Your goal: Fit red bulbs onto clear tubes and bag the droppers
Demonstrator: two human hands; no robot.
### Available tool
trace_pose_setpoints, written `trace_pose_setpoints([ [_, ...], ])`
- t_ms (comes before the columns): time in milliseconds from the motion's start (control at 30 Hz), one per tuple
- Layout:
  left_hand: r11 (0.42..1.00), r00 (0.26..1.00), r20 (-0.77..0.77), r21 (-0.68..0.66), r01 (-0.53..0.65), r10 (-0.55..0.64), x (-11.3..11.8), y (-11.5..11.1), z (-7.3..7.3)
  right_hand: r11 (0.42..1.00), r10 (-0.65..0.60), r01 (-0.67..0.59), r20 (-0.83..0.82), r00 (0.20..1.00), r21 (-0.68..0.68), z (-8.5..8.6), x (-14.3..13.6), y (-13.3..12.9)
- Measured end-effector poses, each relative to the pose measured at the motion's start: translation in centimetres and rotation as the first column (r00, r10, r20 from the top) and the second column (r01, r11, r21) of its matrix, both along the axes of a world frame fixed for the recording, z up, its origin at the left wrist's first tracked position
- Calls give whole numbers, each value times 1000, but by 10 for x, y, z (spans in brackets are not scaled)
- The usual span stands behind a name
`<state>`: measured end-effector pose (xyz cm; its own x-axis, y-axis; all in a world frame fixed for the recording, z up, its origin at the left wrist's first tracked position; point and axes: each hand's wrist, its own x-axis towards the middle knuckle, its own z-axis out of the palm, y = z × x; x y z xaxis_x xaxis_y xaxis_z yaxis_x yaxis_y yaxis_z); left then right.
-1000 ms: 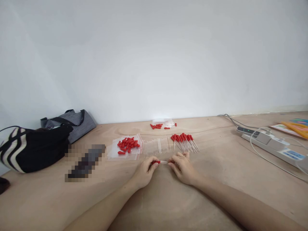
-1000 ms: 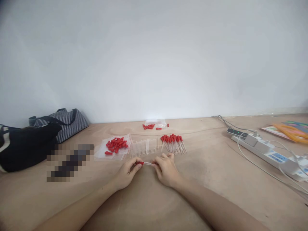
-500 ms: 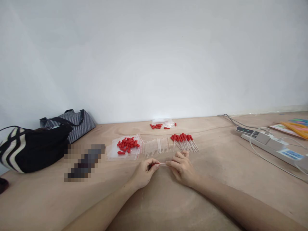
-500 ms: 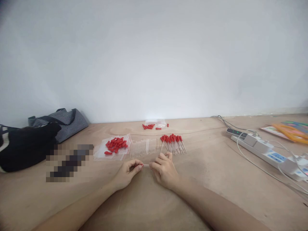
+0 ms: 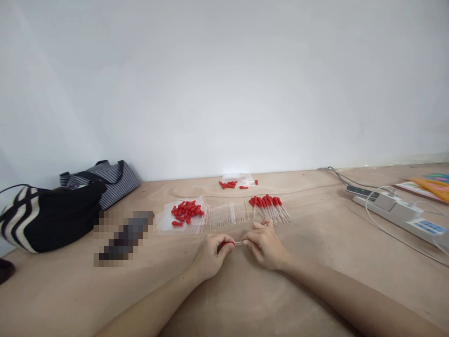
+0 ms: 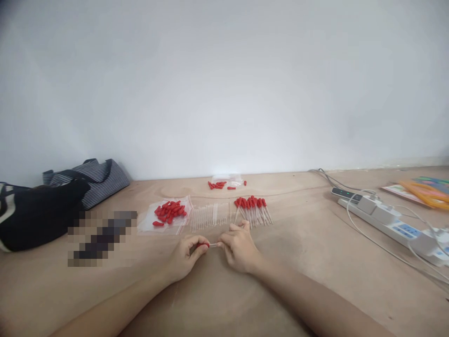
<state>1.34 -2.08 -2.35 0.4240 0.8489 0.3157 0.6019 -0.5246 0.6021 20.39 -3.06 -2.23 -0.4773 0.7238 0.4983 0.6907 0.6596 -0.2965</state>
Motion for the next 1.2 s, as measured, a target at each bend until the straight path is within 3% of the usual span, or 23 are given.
trace_pose_setpoints([
  [167, 996, 999, -35, 91, -10, 13, -1, -1, 1, 962, -78, 83, 29, 997, -261, 9, -8, 2],
  [300, 992, 998, -70, 129, 10, -1, -2, -2, 3, 898, -77, 50, -45, 996, -437, 13, -13, 7],
  [567, 986, 993, -114, 155, 55, -38, -1, -5, 7, 765, -89, 5, -98, 991, -644, 18, -14, 13],
  [667, 988, 997, -70, 154, 28, -17, -1, 0, 7, 793, -74, -25, -137, 988, -609, 19, -11, 14],
  [900, 994, 995, 29, 37, -99, 98, -7, 7, 7, 958, -33, 16, -54, 998, -287, 17, 5, 14],
  [1033, 992, 990, 96, 56, -110, 104, -6, 5, 6, 987, -31, 30, -4, 1000, -159, 15, 7, 11],
  [1200, 989, 980, 170, 80, -123, 108, -4, 3, 5, 993, -53, 49, -33, 998, -107, 12, 4, 8],
])
